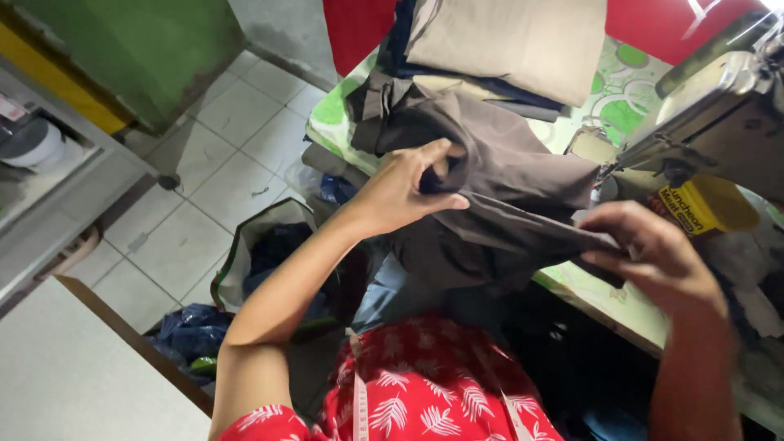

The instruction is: A person is manually inspecting and repairing a pair of dark brown pants at a sewing workstation.

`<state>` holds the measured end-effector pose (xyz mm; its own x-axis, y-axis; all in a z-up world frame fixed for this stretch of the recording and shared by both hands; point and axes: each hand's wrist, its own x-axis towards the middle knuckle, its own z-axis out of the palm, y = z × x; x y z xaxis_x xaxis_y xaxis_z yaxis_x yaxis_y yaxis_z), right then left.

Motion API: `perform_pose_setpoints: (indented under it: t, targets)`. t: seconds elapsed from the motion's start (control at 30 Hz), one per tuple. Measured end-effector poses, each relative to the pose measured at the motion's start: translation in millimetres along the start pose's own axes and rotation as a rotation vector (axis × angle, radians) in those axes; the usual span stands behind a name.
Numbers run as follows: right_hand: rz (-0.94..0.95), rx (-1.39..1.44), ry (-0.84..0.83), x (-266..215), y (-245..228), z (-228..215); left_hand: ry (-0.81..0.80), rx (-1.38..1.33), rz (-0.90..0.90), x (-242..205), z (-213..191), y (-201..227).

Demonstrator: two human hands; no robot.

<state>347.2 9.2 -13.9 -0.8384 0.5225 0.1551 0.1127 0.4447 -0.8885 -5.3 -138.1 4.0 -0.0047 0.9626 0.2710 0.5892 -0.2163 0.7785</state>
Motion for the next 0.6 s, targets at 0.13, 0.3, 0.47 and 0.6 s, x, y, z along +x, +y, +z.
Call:
perform_pose_setpoints:
  t: [0.13, 0.3, 0.47, 0.6]
  targets:
    - [0.124, -0.265, 0.371, -23, -1, 13, 0.018, 0.067, -0.028, -2, 11, 3]
    - [-0.160, -0.600, 0.515, 18, -26, 13, 0.170, 0.001, 0.161, 2, 41, -21]
    - [-0.038, -0.068, 0.774, 118, -23, 18, 0.189, -0.087, 0.114, -13, 31, -27]
    - [0.097, 0.192, 0.565, 138, 1, 2, 0.161, -0.064, 0.027, -28, 26, -14]
